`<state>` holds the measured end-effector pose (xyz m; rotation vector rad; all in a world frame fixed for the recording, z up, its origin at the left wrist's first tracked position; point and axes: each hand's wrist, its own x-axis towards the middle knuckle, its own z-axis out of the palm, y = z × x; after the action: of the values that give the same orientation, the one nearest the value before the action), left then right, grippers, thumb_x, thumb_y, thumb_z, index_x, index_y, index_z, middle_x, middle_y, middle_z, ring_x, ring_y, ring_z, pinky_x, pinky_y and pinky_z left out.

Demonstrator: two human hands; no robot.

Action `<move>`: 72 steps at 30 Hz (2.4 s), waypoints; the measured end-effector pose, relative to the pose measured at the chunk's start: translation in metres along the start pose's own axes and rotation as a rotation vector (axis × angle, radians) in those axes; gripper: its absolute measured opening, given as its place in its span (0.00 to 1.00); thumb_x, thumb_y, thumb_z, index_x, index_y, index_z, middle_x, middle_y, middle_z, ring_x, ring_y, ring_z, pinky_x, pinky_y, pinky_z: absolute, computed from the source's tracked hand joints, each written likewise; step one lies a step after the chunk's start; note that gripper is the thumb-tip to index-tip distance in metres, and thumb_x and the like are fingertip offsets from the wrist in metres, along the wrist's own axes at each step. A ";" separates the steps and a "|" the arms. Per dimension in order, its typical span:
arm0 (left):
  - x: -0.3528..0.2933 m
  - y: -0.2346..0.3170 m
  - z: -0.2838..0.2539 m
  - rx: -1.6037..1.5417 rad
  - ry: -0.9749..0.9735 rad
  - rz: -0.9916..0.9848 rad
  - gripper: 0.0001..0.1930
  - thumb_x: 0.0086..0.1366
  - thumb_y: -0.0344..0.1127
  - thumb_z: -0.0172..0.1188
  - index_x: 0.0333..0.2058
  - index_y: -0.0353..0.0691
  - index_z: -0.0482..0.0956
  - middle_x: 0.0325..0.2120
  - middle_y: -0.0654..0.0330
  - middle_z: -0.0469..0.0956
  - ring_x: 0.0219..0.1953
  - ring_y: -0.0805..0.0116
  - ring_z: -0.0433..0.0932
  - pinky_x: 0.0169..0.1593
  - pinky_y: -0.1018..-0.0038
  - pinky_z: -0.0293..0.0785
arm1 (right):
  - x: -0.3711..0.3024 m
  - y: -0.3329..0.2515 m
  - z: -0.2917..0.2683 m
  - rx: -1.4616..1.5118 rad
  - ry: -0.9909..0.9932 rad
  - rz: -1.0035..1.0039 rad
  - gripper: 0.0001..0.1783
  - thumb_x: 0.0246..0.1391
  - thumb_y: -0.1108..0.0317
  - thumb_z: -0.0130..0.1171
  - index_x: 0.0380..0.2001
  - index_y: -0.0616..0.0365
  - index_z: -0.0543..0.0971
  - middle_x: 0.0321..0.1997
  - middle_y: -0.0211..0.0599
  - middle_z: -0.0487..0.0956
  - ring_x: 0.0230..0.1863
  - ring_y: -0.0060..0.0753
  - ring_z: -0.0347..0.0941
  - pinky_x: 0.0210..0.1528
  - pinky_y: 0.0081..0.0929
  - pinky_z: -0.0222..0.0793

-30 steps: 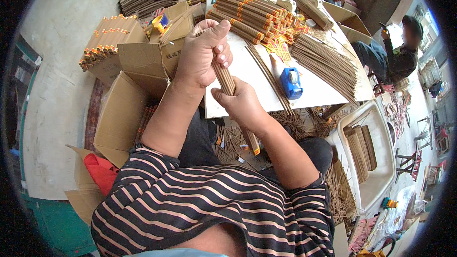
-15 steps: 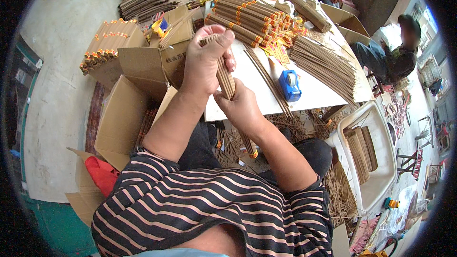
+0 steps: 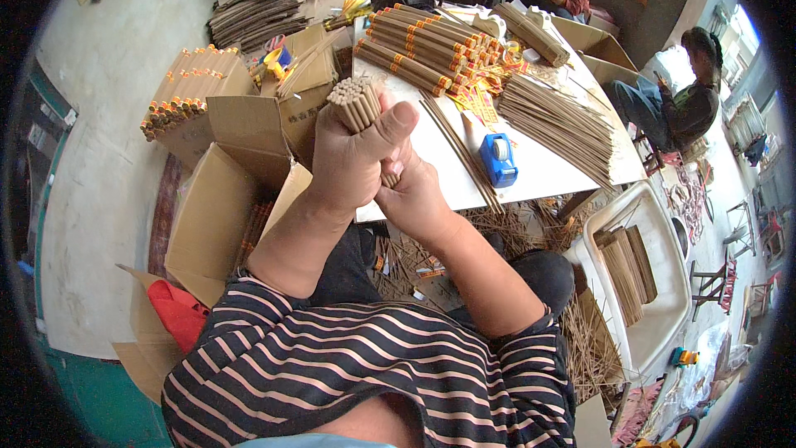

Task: The person gathers thin wooden sticks into bundles, aligns them, and secures them with small paper bands. The person places the finished bundles into a cardboard box.

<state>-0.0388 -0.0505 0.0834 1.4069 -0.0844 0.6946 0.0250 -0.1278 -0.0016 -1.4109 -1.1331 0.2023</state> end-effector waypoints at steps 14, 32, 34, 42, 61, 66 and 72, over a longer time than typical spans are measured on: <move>0.022 -0.031 -0.009 0.200 -0.106 -0.048 0.10 0.56 0.34 0.63 0.27 0.37 0.71 0.19 0.68 0.71 0.25 0.83 0.67 0.31 0.81 0.67 | 0.025 0.033 0.001 0.026 0.094 -0.182 0.13 0.45 0.74 0.59 0.37 0.63 0.72 0.30 0.37 0.77 0.34 0.28 0.74 0.36 0.24 0.69; -0.037 -0.036 -0.003 0.622 -0.379 -0.230 0.10 0.53 0.31 0.58 0.34 0.35 0.74 0.26 0.49 0.77 0.32 0.55 0.77 0.36 0.70 0.72 | -0.019 -0.038 -0.044 -0.424 0.207 -0.195 0.10 0.51 0.63 0.56 0.24 0.59 0.73 0.17 0.42 0.74 0.19 0.41 0.73 0.22 0.28 0.68; -0.047 -0.040 0.000 0.568 -0.410 -0.318 0.10 0.53 0.30 0.57 0.35 0.33 0.73 0.26 0.52 0.77 0.30 0.60 0.77 0.37 0.72 0.71 | -0.033 -0.028 -0.043 -0.388 0.189 -0.160 0.10 0.50 0.64 0.56 0.24 0.59 0.73 0.17 0.42 0.73 0.19 0.42 0.73 0.22 0.28 0.68; -0.070 -0.029 -0.006 0.063 -0.472 -0.925 0.11 0.63 0.36 0.49 0.39 0.34 0.69 0.23 0.67 0.67 0.22 0.82 0.63 0.25 0.86 0.60 | -0.068 -0.016 -0.035 -0.126 0.159 0.098 0.10 0.55 0.68 0.52 0.25 0.63 0.74 0.16 0.37 0.72 0.17 0.22 0.69 0.20 0.20 0.64; -0.103 -0.047 -0.017 -0.253 -0.361 -0.960 0.18 0.69 0.48 0.39 0.37 0.36 0.66 0.22 0.65 0.66 0.19 0.81 0.63 0.23 0.87 0.62 | -0.087 0.005 -0.048 0.499 -0.224 0.417 0.15 0.55 0.64 0.56 0.41 0.64 0.72 0.33 0.28 0.74 0.35 0.17 0.68 0.39 0.16 0.66; -0.101 -0.044 -0.015 -0.351 -0.347 -0.996 0.18 0.69 0.48 0.39 0.36 0.37 0.66 0.24 0.64 0.69 0.21 0.82 0.66 0.24 0.87 0.64 | -0.084 0.005 -0.049 0.576 -0.228 0.402 0.13 0.54 0.65 0.57 0.38 0.63 0.72 0.30 0.28 0.75 0.32 0.18 0.70 0.35 0.16 0.67; -0.100 -0.045 -0.020 -0.366 -0.366 -1.000 0.22 0.67 0.52 0.40 0.39 0.35 0.65 0.21 0.65 0.66 0.19 0.83 0.62 0.22 0.89 0.60 | -0.079 0.008 -0.050 0.597 -0.260 0.398 0.13 0.53 0.65 0.57 0.37 0.63 0.73 0.27 0.29 0.75 0.27 0.19 0.70 0.29 0.17 0.69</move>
<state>-0.1034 -0.0719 -0.0048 1.0223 0.1918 -0.3939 0.0245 -0.2148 -0.0356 -1.0685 -0.8790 0.9505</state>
